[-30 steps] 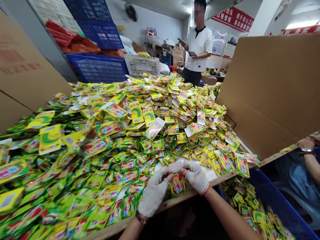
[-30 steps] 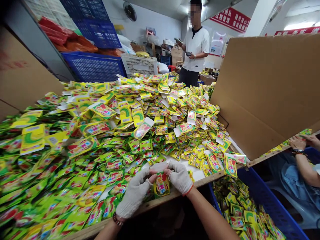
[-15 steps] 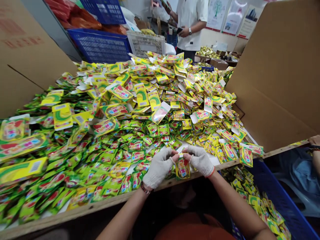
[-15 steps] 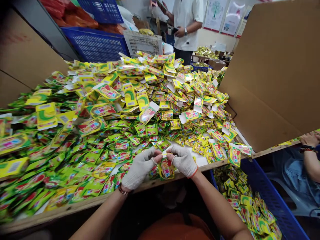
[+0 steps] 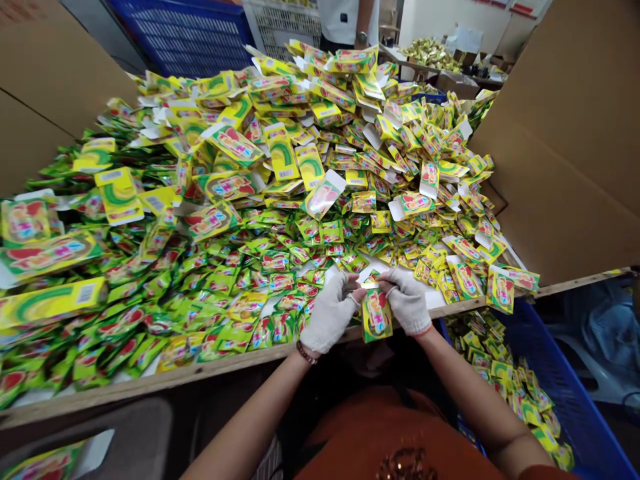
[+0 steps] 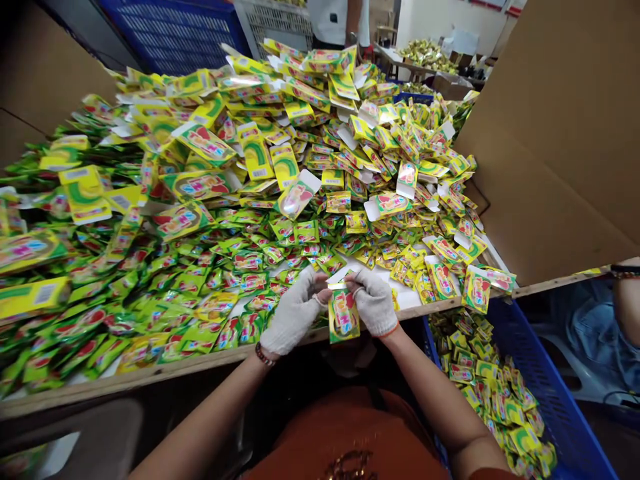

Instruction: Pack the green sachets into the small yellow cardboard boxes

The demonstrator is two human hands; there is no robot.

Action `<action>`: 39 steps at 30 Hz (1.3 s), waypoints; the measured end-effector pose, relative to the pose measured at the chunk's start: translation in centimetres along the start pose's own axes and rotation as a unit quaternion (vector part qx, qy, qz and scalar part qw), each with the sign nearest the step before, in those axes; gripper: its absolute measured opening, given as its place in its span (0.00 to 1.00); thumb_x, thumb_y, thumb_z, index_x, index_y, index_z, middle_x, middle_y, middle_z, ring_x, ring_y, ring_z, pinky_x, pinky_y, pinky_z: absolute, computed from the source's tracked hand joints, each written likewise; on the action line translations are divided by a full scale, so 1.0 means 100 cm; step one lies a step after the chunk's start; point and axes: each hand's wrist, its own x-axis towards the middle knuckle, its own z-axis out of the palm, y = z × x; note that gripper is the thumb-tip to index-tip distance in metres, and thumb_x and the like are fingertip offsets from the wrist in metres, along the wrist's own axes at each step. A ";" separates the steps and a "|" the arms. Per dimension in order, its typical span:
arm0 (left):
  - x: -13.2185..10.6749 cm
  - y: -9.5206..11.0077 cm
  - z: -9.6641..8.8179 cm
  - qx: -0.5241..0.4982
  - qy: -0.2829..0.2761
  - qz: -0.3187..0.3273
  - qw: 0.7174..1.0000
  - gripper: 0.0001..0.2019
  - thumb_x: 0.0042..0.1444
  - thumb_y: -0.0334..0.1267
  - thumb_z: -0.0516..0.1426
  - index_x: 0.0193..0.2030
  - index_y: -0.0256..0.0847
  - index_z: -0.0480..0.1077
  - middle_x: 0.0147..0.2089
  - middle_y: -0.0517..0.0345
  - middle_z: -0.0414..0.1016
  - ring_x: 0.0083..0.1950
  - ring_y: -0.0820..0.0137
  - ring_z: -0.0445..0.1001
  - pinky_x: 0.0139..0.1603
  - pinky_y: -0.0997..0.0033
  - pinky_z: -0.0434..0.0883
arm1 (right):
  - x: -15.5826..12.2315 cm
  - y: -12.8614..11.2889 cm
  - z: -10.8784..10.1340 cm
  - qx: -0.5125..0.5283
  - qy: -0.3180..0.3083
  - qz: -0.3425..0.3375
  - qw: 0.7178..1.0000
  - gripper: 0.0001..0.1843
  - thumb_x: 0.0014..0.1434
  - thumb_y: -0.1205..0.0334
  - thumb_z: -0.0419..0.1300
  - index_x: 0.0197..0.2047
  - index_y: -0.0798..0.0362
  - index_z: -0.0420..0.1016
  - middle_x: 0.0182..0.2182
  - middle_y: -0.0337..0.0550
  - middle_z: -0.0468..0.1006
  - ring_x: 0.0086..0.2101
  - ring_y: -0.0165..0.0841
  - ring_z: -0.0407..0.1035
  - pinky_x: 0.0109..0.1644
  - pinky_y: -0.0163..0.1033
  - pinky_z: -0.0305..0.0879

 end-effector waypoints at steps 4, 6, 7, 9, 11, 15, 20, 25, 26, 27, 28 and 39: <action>0.006 0.009 -0.005 0.022 -0.020 0.057 0.998 0.16 0.56 0.43 0.59 0.48 0.38 0.68 0.41 0.52 0.78 0.41 0.66 0.78 0.39 0.67 0.76 | 0.008 -0.002 -0.004 -0.006 0.029 -0.049 0.998 0.11 0.60 0.61 0.57 0.43 0.51 0.78 0.41 0.46 0.81 0.42 0.37 0.74 0.50 0.42 0.70; 0.005 0.009 -0.007 0.107 0.015 0.123 0.987 0.11 0.58 0.40 0.58 0.46 0.39 0.71 0.41 0.53 0.79 0.42 0.66 0.78 0.43 0.66 0.75 | 0.009 -0.002 -0.007 -0.004 -0.013 -0.046 0.999 0.12 0.60 0.60 0.56 0.44 0.51 0.79 0.41 0.46 0.81 0.42 0.37 0.75 0.49 0.42 0.71; 0.004 0.009 -0.008 0.146 0.029 0.153 0.977 0.09 0.59 0.39 0.58 0.44 0.40 0.72 0.40 0.54 0.79 0.41 0.67 0.78 0.45 0.66 0.75 | 0.009 -0.002 -0.009 -0.005 -0.037 -0.041 0.998 0.12 0.61 0.60 0.56 0.44 0.51 0.79 0.39 0.45 0.81 0.40 0.37 0.75 0.47 0.42 0.71; 0.004 0.008 -0.010 0.188 0.044 0.207 0.959 0.08 0.60 0.38 0.57 0.43 0.41 0.74 0.39 0.55 0.79 0.41 0.67 0.78 0.47 0.65 0.75 | 0.009 -0.004 -0.012 -0.016 -0.060 -0.044 0.997 0.12 0.62 0.59 0.56 0.42 0.50 0.79 0.36 0.43 0.81 0.37 0.36 0.75 0.44 0.40 0.72; 0.005 0.007 -0.011 0.197 0.046 0.250 0.947 0.08 0.60 0.36 0.56 0.45 0.41 0.74 0.41 0.54 0.79 0.43 0.67 0.77 0.49 0.64 0.75 | 0.008 -0.006 -0.014 -0.030 -0.044 -0.070 0.996 0.11 0.62 0.59 0.56 0.41 0.50 0.80 0.35 0.42 0.81 0.36 0.36 0.75 0.44 0.40 0.72; 0.001 0.002 -0.013 0.191 0.026 0.281 0.940 0.11 0.61 0.34 0.55 0.48 0.40 0.73 0.44 0.52 0.79 0.44 0.67 0.77 0.49 0.64 0.75 | 0.001 -0.013 -0.017 -0.042 -0.033 -0.098 0.994 0.10 0.62 0.60 0.56 0.42 0.50 0.79 0.36 0.44 0.81 0.38 0.36 0.75 0.44 0.40 0.71; -0.015 -0.004 -0.015 0.169 0.023 0.238 0.956 0.12 0.60 0.38 0.58 0.50 0.40 0.74 0.42 0.52 0.80 0.44 0.66 0.78 0.48 0.66 0.75 | -0.004 -0.027 -0.023 -0.051 -0.096 -0.052 0.993 0.10 0.63 0.58 0.57 0.40 0.53 0.78 0.32 0.42 0.80 0.33 0.34 0.74 0.38 0.37 0.69; -0.015 -0.002 -0.015 0.155 0.015 0.256 0.954 0.13 0.61 0.38 0.57 0.51 0.40 0.75 0.41 0.52 0.80 0.43 0.67 0.78 0.47 0.66 0.76 | 0.003 -0.024 -0.030 -0.072 -0.114 -0.112 0.985 0.10 0.63 0.59 0.57 0.39 0.51 0.80 0.33 0.43 0.81 0.34 0.35 0.75 0.41 0.40 0.71; -0.014 -0.001 -0.015 0.151 0.008 0.264 0.953 0.12 0.61 0.37 0.57 0.50 0.40 0.76 0.41 0.52 0.80 0.42 0.68 0.78 0.47 0.67 0.76 | 0.004 -0.022 -0.032 -0.072 -0.129 -0.131 0.980 0.10 0.63 0.60 0.57 0.39 0.49 0.81 0.33 0.43 0.81 0.35 0.35 0.75 0.43 0.41 0.71; -0.013 0.001 -0.015 0.146 0.001 0.275 0.950 0.11 0.61 0.36 0.57 0.48 0.41 0.76 0.40 0.53 0.80 0.42 0.69 0.78 0.46 0.67 0.76 | 0.005 -0.019 -0.035 -0.073 -0.147 -0.150 0.975 0.10 0.63 0.62 0.57 0.40 0.48 0.81 0.34 0.42 0.82 0.37 0.36 0.75 0.45 0.42 0.72; -0.012 0.002 -0.015 0.142 -0.006 0.285 0.948 0.10 0.61 0.35 0.56 0.47 0.41 0.77 0.40 0.53 0.80 0.42 0.69 0.78 0.46 0.68 0.76 | 0.005 -0.017 -0.038 -0.074 -0.165 -0.164 0.970 0.11 0.62 0.63 0.57 0.42 0.47 0.81 0.35 0.42 0.82 0.38 0.37 0.76 0.47 0.44 0.72; -0.013 0.012 -0.014 0.156 -0.036 0.258 0.953 0.08 0.62 0.38 0.56 0.42 0.41 0.76 0.41 0.52 0.78 0.44 0.68 0.76 0.47 0.66 0.74 | -0.004 -0.005 -0.023 -0.031 -0.124 -0.142 0.982 0.09 0.61 0.62 0.58 0.42 0.49 0.79 0.33 0.44 0.78 0.36 0.35 0.72 0.42 0.41 0.71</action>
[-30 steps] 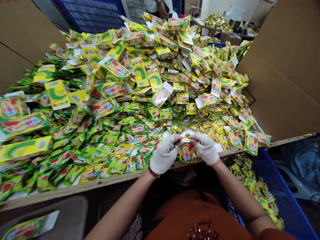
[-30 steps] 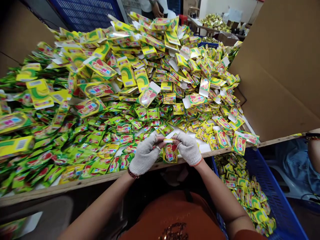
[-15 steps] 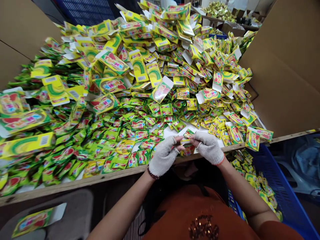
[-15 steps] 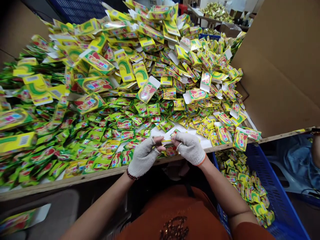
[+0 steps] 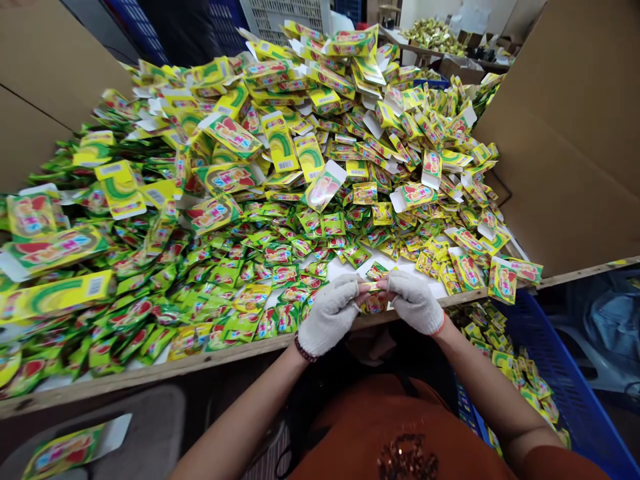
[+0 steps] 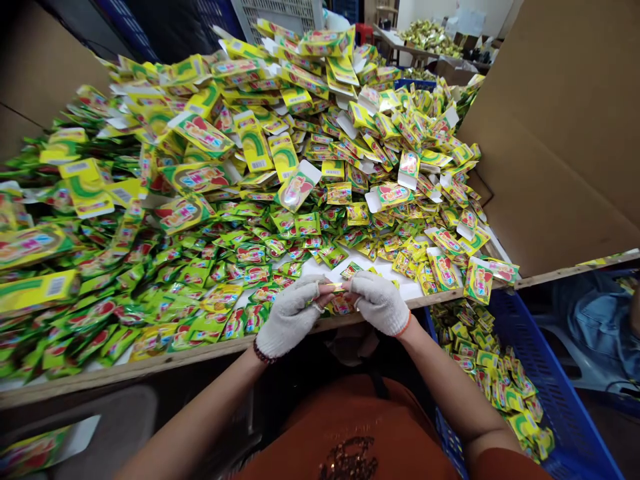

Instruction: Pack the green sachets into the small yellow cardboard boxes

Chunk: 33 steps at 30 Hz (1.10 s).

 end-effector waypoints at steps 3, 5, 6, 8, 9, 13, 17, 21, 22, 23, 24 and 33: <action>0.014 -0.009 -0.007 -0.013 0.016 -0.088 0.996 0.12 0.61 0.42 0.56 0.47 0.38 0.72 0.42 0.51 0.77 0.42 0.67 0.76 0.44 0.67 0.73 | -0.004 0.001 -0.014 0.080 0.089 0.102 0.988 0.13 0.62 0.50 0.58 0.39 0.50 0.77 0.32 0.42 0.77 0.33 0.33 0.71 0.39 0.39 0.69; 0.027 -0.019 -0.011 0.039 0.047 -0.135 0.989 0.13 0.60 0.43 0.56 0.47 0.37 0.71 0.40 0.52 0.76 0.40 0.66 0.75 0.41 0.67 0.72 | -0.011 0.003 -0.034 0.160 0.145 0.155 0.964 0.26 0.66 0.38 0.47 0.39 0.50 0.75 0.26 0.42 0.74 0.25 0.31 0.67 0.31 0.38 0.66; 0.034 -0.024 -0.013 0.090 0.052 -0.145 0.984 0.12 0.60 0.43 0.56 0.44 0.38 0.71 0.39 0.53 0.76 0.40 0.65 0.75 0.42 0.66 0.71 | -0.015 0.005 -0.044 0.200 0.154 0.174 0.952 0.33 0.66 0.34 0.37 0.39 0.49 0.73 0.23 0.40 0.71 0.21 0.29 0.63 0.27 0.37 0.63; 0.051 -0.032 -0.011 0.211 0.027 -0.150 0.966 0.09 0.60 0.43 0.55 0.38 0.40 0.71 0.37 0.53 0.74 0.41 0.63 0.74 0.43 0.65 0.69 | -0.017 0.009 -0.059 0.258 0.172 0.195 0.931 0.40 0.64 0.32 0.27 0.37 0.48 0.71 0.18 0.37 0.66 0.16 0.27 0.56 0.22 0.36 0.59; 0.059 -0.033 -0.008 0.268 0.003 -0.157 0.951 0.09 0.60 0.43 0.55 0.36 0.40 0.71 0.37 0.52 0.74 0.42 0.61 0.74 0.44 0.64 0.69 | -0.014 0.013 -0.062 0.273 0.167 0.202 0.926 0.39 0.64 0.30 0.30 0.35 0.48 0.71 0.19 0.37 0.66 0.16 0.27 0.57 0.22 0.35 0.59; 0.085 -0.030 0.010 0.424 -0.081 -0.226 0.873 0.15 0.57 0.50 0.58 0.40 0.40 0.71 0.45 0.45 0.72 0.48 0.54 0.73 0.43 0.62 0.69 | 0.021 0.036 -0.047 0.141 0.098 0.253 0.952 0.25 0.60 0.37 0.53 0.33 0.52 0.72 0.24 0.41 0.74 0.23 0.30 0.67 0.27 0.36 0.64; 0.088 -0.028 0.020 0.434 -0.100 -0.261 0.856 0.14 0.56 0.48 0.59 0.44 0.41 0.69 0.49 0.46 0.71 0.51 0.56 0.73 0.45 0.63 0.69 | 0.064 0.058 -0.023 -0.130 0.060 0.297 0.944 0.15 0.57 0.51 0.60 0.37 0.55 0.77 0.38 0.48 0.77 0.40 0.37 0.72 0.46 0.39 0.67; 0.077 -0.037 0.016 0.416 -0.077 -0.272 0.864 0.17 0.57 0.45 0.59 0.49 0.41 0.66 0.49 0.47 0.73 0.51 0.57 0.74 0.46 0.65 0.69 | 0.086 0.065 -0.014 -0.256 0.006 0.343 0.904 0.21 0.56 0.50 0.61 0.46 0.56 0.76 0.51 0.56 0.70 0.47 0.43 0.72 0.52 0.42 0.65; 0.075 -0.039 0.015 0.413 -0.077 -0.276 0.865 0.17 0.57 0.46 0.58 0.49 0.40 0.65 0.49 0.46 0.73 0.51 0.57 0.74 0.45 0.64 0.69 | 0.088 0.065 -0.014 -0.272 -0.008 0.353 0.895 0.21 0.56 0.50 0.60 0.47 0.56 0.76 0.51 0.57 0.69 0.45 0.43 0.73 0.51 0.42 0.66; 0.073 -0.042 0.014 0.409 -0.081 -0.279 0.865 0.16 0.57 0.46 0.58 0.48 0.41 0.66 0.48 0.46 0.73 0.51 0.57 0.74 0.45 0.64 0.69 | 0.089 0.065 -0.014 -0.276 -0.015 0.357 0.893 0.20 0.55 0.51 0.60 0.46 0.56 0.76 0.51 0.57 0.69 0.44 0.43 0.73 0.49 0.42 0.66; 0.072 -0.043 0.012 0.404 -0.088 -0.280 0.866 0.15 0.57 0.46 0.58 0.46 0.41 0.67 0.47 0.47 0.73 0.50 0.57 0.74 0.45 0.64 0.69 | 0.089 0.065 -0.015 -0.273 -0.018 0.354 0.894 0.20 0.54 0.52 0.61 0.45 0.56 0.76 0.50 0.56 0.69 0.43 0.42 0.73 0.48 0.41 0.66; 0.060 -0.042 0.006 0.367 -0.080 -0.269 0.887 0.10 0.53 0.45 0.61 0.37 0.43 0.68 0.46 0.50 0.70 0.46 0.58 0.73 0.40 0.64 0.67 | 0.052 0.073 -0.025 -0.075 0.066 0.296 0.950 0.10 0.44 0.59 0.63 0.30 0.52 0.69 0.23 0.32 0.66 0.27 0.28 0.60 0.32 0.33 0.60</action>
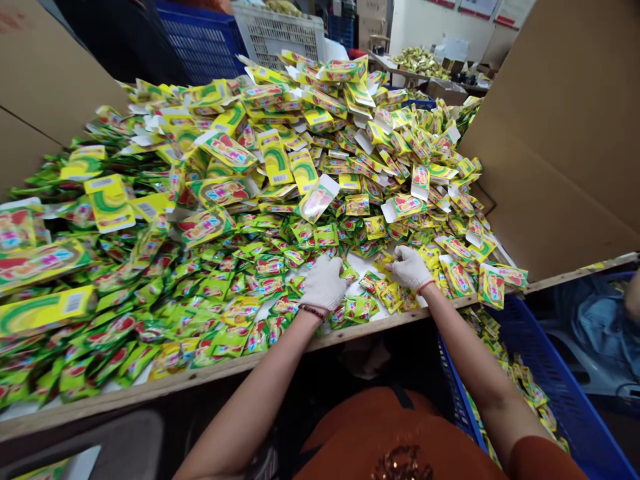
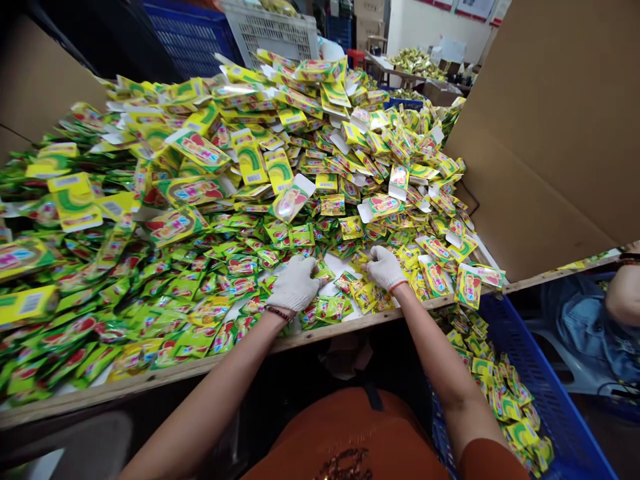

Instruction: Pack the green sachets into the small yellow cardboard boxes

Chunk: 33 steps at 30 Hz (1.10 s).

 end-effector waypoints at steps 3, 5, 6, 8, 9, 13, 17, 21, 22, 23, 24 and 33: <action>0.001 -0.009 0.005 -0.108 0.002 -0.032 0.994 0.14 0.50 0.41 0.62 0.42 0.43 0.67 0.37 0.56 0.71 0.39 0.63 0.72 0.37 0.67 0.65 | -0.014 0.001 -0.004 0.089 -0.027 -0.014 0.996 0.14 0.44 0.56 0.63 0.35 0.53 0.71 0.26 0.34 0.70 0.27 0.28 0.60 0.32 0.33 0.61; 0.002 -0.014 0.007 -0.215 0.007 -0.038 0.976 0.16 0.48 0.38 0.61 0.45 0.42 0.66 0.30 0.62 0.69 0.33 0.67 0.69 0.34 0.70 0.63 | -0.023 -0.003 -0.006 0.175 -0.063 -0.016 0.982 0.17 0.44 0.53 0.64 0.36 0.54 0.73 0.27 0.35 0.72 0.27 0.28 0.61 0.31 0.33 0.61; 0.001 -0.015 0.007 -0.270 0.014 -0.032 0.962 0.15 0.48 0.38 0.61 0.43 0.42 0.67 0.28 0.64 0.67 0.30 0.69 0.67 0.32 0.71 0.62 | -0.028 -0.007 -0.006 0.207 -0.080 -0.015 0.975 0.17 0.44 0.52 0.64 0.36 0.54 0.73 0.26 0.35 0.72 0.26 0.28 0.61 0.31 0.33 0.60; -0.004 -0.014 0.005 -0.375 0.017 -0.014 0.927 0.09 0.48 0.40 0.59 0.34 0.41 0.66 0.25 0.65 0.64 0.27 0.73 0.62 0.29 0.73 0.59 | -0.035 -0.017 -0.006 0.236 -0.109 -0.022 0.965 0.17 0.45 0.50 0.66 0.33 0.54 0.73 0.26 0.36 0.72 0.27 0.29 0.62 0.31 0.34 0.61; -0.007 -0.012 0.004 -0.422 0.009 -0.009 0.906 0.09 0.49 0.43 0.59 0.30 0.41 0.65 0.23 0.66 0.62 0.25 0.74 0.60 0.27 0.74 0.58 | -0.038 -0.023 -0.006 0.242 -0.127 -0.034 0.961 0.17 0.45 0.50 0.66 0.32 0.54 0.73 0.26 0.37 0.72 0.27 0.29 0.63 0.32 0.34 0.61; -0.024 0.000 -0.003 -0.546 -0.047 -0.005 0.836 0.15 0.50 0.48 0.60 0.27 0.40 0.63 0.21 0.67 0.61 0.23 0.77 0.58 0.26 0.75 0.56 | -0.040 -0.040 -0.001 0.196 -0.167 -0.078 0.963 0.15 0.48 0.50 0.64 0.28 0.54 0.72 0.25 0.35 0.70 0.28 0.29 0.62 0.33 0.33 0.59; -0.032 0.008 -0.010 -0.556 -0.049 0.009 0.830 0.16 0.48 0.49 0.62 0.27 0.39 0.65 0.22 0.66 0.62 0.24 0.77 0.59 0.26 0.76 0.57 | -0.037 -0.046 0.003 0.113 -0.151 -0.094 0.978 0.12 0.49 0.54 0.62 0.25 0.55 0.71 0.22 0.34 0.67 0.27 0.28 0.60 0.30 0.32 0.56; -0.033 0.013 -0.013 -0.561 -0.047 0.004 0.827 0.17 0.43 0.47 0.65 0.25 0.38 0.64 0.20 0.68 0.59 0.23 0.78 0.55 0.24 0.76 0.53 | -0.040 -0.044 0.008 0.135 -0.086 -0.095 0.983 0.12 0.51 0.55 0.62 0.36 0.53 0.73 0.29 0.37 0.73 0.30 0.30 0.64 0.34 0.34 0.62; -0.032 0.014 -0.014 -0.566 -0.053 0.007 0.823 0.16 0.44 0.47 0.65 0.26 0.38 0.66 0.20 0.67 0.60 0.23 0.78 0.56 0.24 0.75 0.53 | -0.041 -0.043 0.009 0.164 -0.079 -0.095 0.979 0.16 0.51 0.55 0.63 0.42 0.53 0.73 0.34 0.39 0.75 0.33 0.31 0.67 0.37 0.35 0.65; -0.031 0.016 -0.015 -0.567 -0.060 0.015 0.821 0.15 0.45 0.47 0.64 0.28 0.38 0.67 0.20 0.66 0.62 0.23 0.77 0.57 0.24 0.75 0.54 | -0.042 -0.042 0.010 0.200 -0.086 -0.092 0.972 0.20 0.51 0.53 0.63 0.46 0.52 0.72 0.38 0.41 0.76 0.35 0.32 0.68 0.39 0.37 0.67; -0.030 0.018 -0.016 -0.561 -0.067 0.028 0.824 0.15 0.46 0.48 0.63 0.29 0.38 0.68 0.21 0.66 0.63 0.23 0.77 0.58 0.25 0.75 0.56 | -0.043 -0.041 0.012 0.236 -0.106 -0.083 0.962 0.23 0.52 0.51 0.63 0.49 0.52 0.71 0.39 0.43 0.77 0.36 0.33 0.70 0.40 0.38 0.69; 0.071 0.001 -0.068 -0.046 0.260 0.078 0.961 0.29 0.52 0.45 0.61 0.59 0.36 0.64 0.59 0.41 0.66 0.62 0.52 0.63 0.63 0.55 0.61 | -0.047 -0.034 0.010 0.245 -0.075 -0.025 0.966 0.24 0.52 0.44 0.63 0.47 0.52 0.73 0.24 0.36 0.73 0.21 0.29 0.66 0.23 0.35 0.67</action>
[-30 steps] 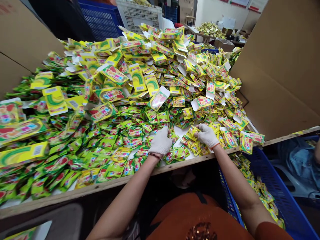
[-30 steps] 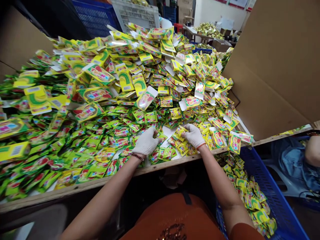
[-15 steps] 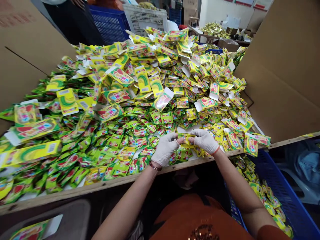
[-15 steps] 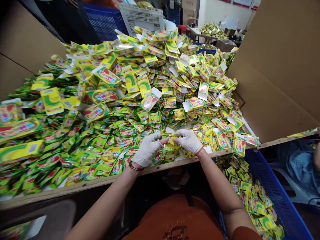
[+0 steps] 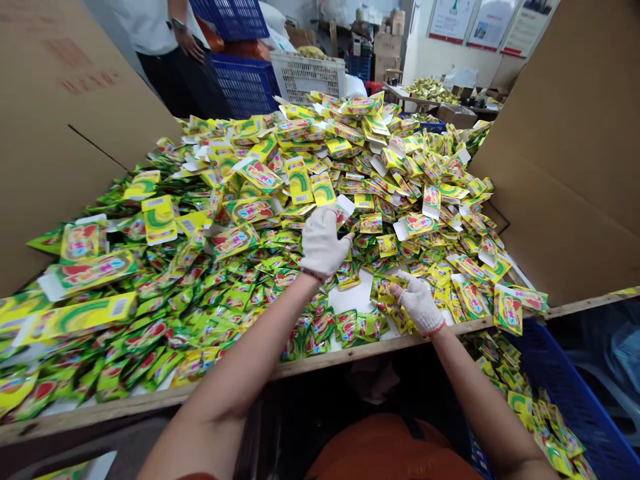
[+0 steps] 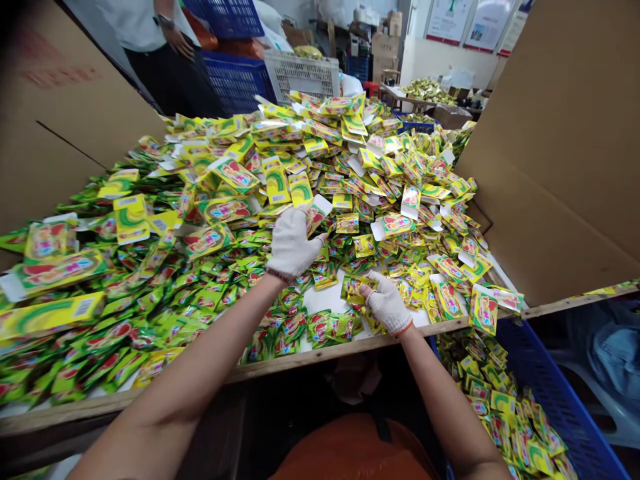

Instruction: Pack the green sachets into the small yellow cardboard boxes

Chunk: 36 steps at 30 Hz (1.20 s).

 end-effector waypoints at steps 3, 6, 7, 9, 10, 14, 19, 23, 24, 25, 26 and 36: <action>0.030 -0.013 0.003 0.110 -0.049 -0.022 0.992 0.36 0.50 0.41 0.60 0.65 0.31 0.57 0.60 0.35 0.64 0.62 0.47 0.62 0.62 0.52 0.61 | -0.002 -0.001 -0.002 -0.015 0.020 -0.031 0.999 0.22 0.54 0.43 0.62 0.43 0.52 0.74 0.21 0.35 0.69 0.20 0.28 0.63 0.23 0.34 0.64; 0.020 -0.014 -0.003 0.105 -0.052 -0.003 0.993 0.31 0.50 0.40 0.58 0.61 0.33 0.61 0.56 0.38 0.66 0.59 0.49 0.65 0.59 0.54 0.64 | -0.004 -0.001 -0.007 0.003 0.032 -0.029 0.999 0.25 0.53 0.39 0.62 0.44 0.52 0.73 0.23 0.37 0.72 0.21 0.29 0.64 0.23 0.35 0.64; 0.009 -0.012 -0.006 0.086 -0.044 0.011 0.995 0.29 0.49 0.40 0.58 0.58 0.34 0.63 0.54 0.40 0.66 0.58 0.50 0.66 0.59 0.54 0.65 | -0.005 -0.003 -0.009 0.018 0.037 -0.027 0.999 0.27 0.53 0.38 0.63 0.45 0.52 0.73 0.26 0.39 0.74 0.22 0.30 0.66 0.24 0.35 0.66; -0.020 -0.007 -0.012 0.032 -0.048 0.031 0.998 0.25 0.49 0.39 0.58 0.55 0.35 0.64 0.53 0.43 0.67 0.57 0.53 0.67 0.58 0.57 0.66 | -0.006 -0.007 -0.012 0.041 0.059 -0.031 0.997 0.30 0.51 0.37 0.64 0.47 0.52 0.72 0.32 0.42 0.77 0.25 0.31 0.68 0.27 0.36 0.68; -0.036 -0.005 -0.014 0.003 -0.063 0.033 0.997 0.25 0.49 0.38 0.58 0.55 0.36 0.63 0.53 0.44 0.67 0.56 0.55 0.68 0.57 0.59 0.67 | -0.006 -0.010 -0.013 0.046 0.077 -0.038 0.995 0.31 0.51 0.37 0.64 0.48 0.51 0.72 0.35 0.43 0.77 0.25 0.31 0.69 0.27 0.36 0.68; -0.094 0.004 -0.009 -0.060 -0.142 0.074 0.985 0.26 0.50 0.40 0.59 0.56 0.39 0.61 0.50 0.48 0.70 0.52 0.58 0.72 0.54 0.62 0.70 | -0.004 -0.021 -0.012 0.034 0.112 -0.075 0.990 0.30 0.53 0.38 0.62 0.50 0.51 0.72 0.40 0.45 0.78 0.26 0.29 0.68 0.27 0.35 0.67; -0.120 0.009 -0.002 -0.050 -0.156 0.103 0.981 0.23 0.49 0.38 0.59 0.53 0.41 0.62 0.49 0.49 0.71 0.52 0.58 0.72 0.55 0.61 0.70 | -0.002 -0.025 -0.016 -0.089 0.025 -0.071 0.993 0.22 0.56 0.46 0.61 0.47 0.53 0.76 0.31 0.41 0.78 0.25 0.31 0.68 0.32 0.37 0.69; -0.114 0.011 -0.009 -0.048 -0.206 0.145 0.967 0.22 0.48 0.34 0.59 0.52 0.42 0.63 0.49 0.49 0.71 0.52 0.58 0.71 0.54 0.61 0.70 | -0.002 -0.031 -0.027 -0.170 -0.042 -0.126 0.976 0.14 0.57 0.55 0.61 0.43 0.52 0.79 0.36 0.43 0.81 0.39 0.39 0.73 0.47 0.43 0.70; -0.113 0.011 -0.011 -0.047 -0.215 0.156 0.963 0.23 0.47 0.33 0.59 0.52 0.43 0.64 0.49 0.49 0.71 0.53 0.58 0.71 0.54 0.61 0.70 | -0.002 -0.032 -0.029 -0.177 -0.062 -0.138 0.973 0.14 0.57 0.56 0.60 0.43 0.52 0.80 0.38 0.43 0.82 0.41 0.40 0.74 0.49 0.43 0.69; -0.111 0.011 -0.013 -0.044 -0.221 0.167 0.960 0.24 0.46 0.32 0.59 0.53 0.43 0.64 0.50 0.49 0.70 0.54 0.58 0.70 0.54 0.60 0.69 | -0.002 -0.034 -0.031 -0.181 -0.077 -0.145 0.970 0.13 0.58 0.57 0.60 0.43 0.52 0.80 0.39 0.42 0.82 0.43 0.40 0.74 0.50 0.43 0.69; -0.111 0.011 -0.014 -0.042 -0.224 0.177 0.957 0.26 0.46 0.31 0.59 0.54 0.44 0.64 0.51 0.49 0.70 0.54 0.57 0.70 0.55 0.59 0.69 | -0.002 -0.035 -0.032 -0.184 -0.085 -0.148 0.968 0.14 0.58 0.57 0.60 0.44 0.52 0.80 0.40 0.42 0.82 0.43 0.40 0.74 0.50 0.43 0.68; -0.133 0.019 0.002 -0.067 -0.156 0.122 0.978 0.20 0.48 0.33 0.58 0.50 0.40 0.66 0.47 0.49 0.71 0.50 0.58 0.70 0.55 0.59 0.69 | -0.009 -0.034 -0.011 -0.407 -0.033 -0.140 0.902 0.08 0.61 0.60 0.56 0.39 0.52 0.76 0.36 0.46 0.78 0.38 0.37 0.70 0.44 0.38 0.63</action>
